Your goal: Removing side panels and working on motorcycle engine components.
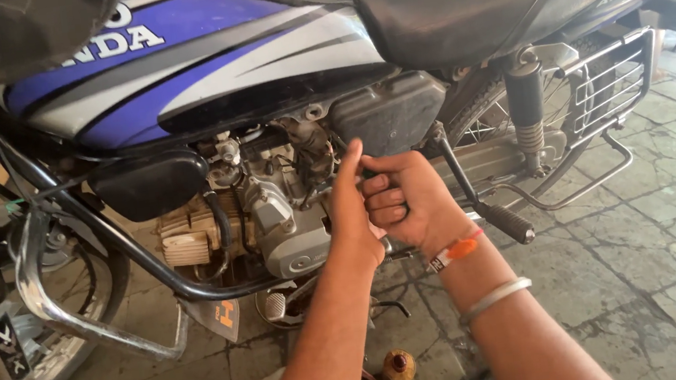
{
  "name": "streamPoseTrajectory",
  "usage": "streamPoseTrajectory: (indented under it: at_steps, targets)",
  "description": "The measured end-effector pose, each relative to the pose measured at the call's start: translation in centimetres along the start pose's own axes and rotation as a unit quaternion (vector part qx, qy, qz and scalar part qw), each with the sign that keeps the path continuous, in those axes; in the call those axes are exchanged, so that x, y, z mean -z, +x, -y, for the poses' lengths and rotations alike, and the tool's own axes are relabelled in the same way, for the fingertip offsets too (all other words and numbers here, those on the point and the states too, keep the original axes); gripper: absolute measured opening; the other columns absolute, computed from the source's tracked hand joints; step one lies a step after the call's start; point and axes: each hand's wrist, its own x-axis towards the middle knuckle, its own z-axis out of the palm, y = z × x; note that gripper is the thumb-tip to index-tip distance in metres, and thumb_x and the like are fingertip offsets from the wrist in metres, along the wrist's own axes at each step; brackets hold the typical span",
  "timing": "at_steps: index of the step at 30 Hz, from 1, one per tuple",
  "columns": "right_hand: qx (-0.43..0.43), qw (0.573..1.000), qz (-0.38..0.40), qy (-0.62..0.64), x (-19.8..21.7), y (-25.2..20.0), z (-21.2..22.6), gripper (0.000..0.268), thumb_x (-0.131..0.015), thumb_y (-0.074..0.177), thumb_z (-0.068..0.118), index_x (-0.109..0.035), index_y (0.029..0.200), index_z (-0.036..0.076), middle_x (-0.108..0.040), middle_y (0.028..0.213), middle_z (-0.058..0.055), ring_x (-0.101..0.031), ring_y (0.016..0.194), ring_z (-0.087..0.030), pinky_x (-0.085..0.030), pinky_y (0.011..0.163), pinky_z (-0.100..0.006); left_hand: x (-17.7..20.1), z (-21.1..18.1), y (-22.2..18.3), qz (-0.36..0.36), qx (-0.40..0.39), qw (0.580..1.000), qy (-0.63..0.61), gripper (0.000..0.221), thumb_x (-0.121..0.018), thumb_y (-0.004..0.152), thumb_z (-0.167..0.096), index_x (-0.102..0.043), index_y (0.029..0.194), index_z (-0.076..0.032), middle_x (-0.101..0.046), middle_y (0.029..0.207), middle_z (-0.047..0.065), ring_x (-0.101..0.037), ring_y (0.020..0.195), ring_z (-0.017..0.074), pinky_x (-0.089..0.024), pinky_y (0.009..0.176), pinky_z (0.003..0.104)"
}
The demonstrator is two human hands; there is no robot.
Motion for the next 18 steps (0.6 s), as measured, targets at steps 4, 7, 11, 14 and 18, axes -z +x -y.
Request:
streamPoseTrajectory:
  at_steps: [4, 7, 11, 14, 18]
  targets:
    - [0.052, 0.981, -0.08, -0.168, -0.7, 0.5, -1.1, 0.009, -0.057, 0.094, 0.019, -0.062, 0.09, 0.013, -0.046, 0.058, 0.004, -0.03, 0.034, -0.005, -0.021, 0.029, -0.024, -0.4, 0.9, 1.4, 0.045, 0.006, 0.999, -0.016, 0.048, -0.079, 0.083, -0.061, -0.057, 0.087, -0.019, -0.047, 0.061, -0.006, -0.041, 0.038, 0.0056, -0.028, 0.035, 0.023]
    - [0.207, 0.877, -0.222, -0.371, -0.2, 1.3, -1.8, 0.024, -0.052, 0.095, 0.016, -0.061, 0.083, -0.003, -0.055, 0.065, -0.007, -0.043, 0.043, -0.018, -0.031, 0.037, -0.037, -1.3, 0.7, 1.6, 0.077, -0.037, 0.995, -0.047, 0.047, -0.086, 0.092, -0.045, -0.054, 0.097, -0.011, -0.062, 0.079, 0.0, -0.062, 0.061, 0.0131, -0.052, 0.054, 0.035]
    - [0.322, 0.717, -0.239, -0.571, -1.0, 1.2, -2.2, 0.025, -0.054, 0.092, 0.02, -0.071, 0.093, 0.001, -0.069, 0.089, -0.013, -0.069, 0.087, -0.031, -0.054, 0.075, -0.043, -1.0, 1.2, 3.1, 0.158, 0.051, 0.976, -0.14, 0.032, -0.071, 0.086, -0.043, -0.059, 0.083, -0.014, -0.07, 0.076, 0.014, -0.068, 0.067, 0.0334, -0.055, 0.057, 0.043]
    - [0.354, 0.541, -0.267, -0.715, -1.3, 1.2, -2.8, 0.027, -0.053, 0.093, 0.022, -0.071, 0.093, 0.001, -0.071, 0.09, -0.021, -0.069, 0.093, -0.041, -0.053, 0.082, -0.049, -0.2, 2.6, 4.2, 0.244, 0.058, 0.939, -0.236, 0.031, -0.066, 0.093, -0.039, -0.064, 0.082, -0.01, -0.071, 0.078, 0.012, -0.07, 0.074, 0.0347, -0.057, 0.064, 0.045]
    - [0.341, 0.402, -0.304, -0.794, -2.9, 0.2, -3.5, 0.024, -0.054, 0.089, 0.02, -0.07, 0.088, 0.002, -0.073, 0.088, -0.02, -0.072, 0.078, -0.041, -0.057, 0.069, -0.051, -0.6, 3.6, 4.2, 0.324, -0.035, 0.887, -0.327, 0.027, -0.063, 0.101, -0.032, -0.069, 0.086, -0.01, -0.072, 0.081, 0.007, -0.07, 0.077, 0.0352, -0.056, 0.071, 0.049]
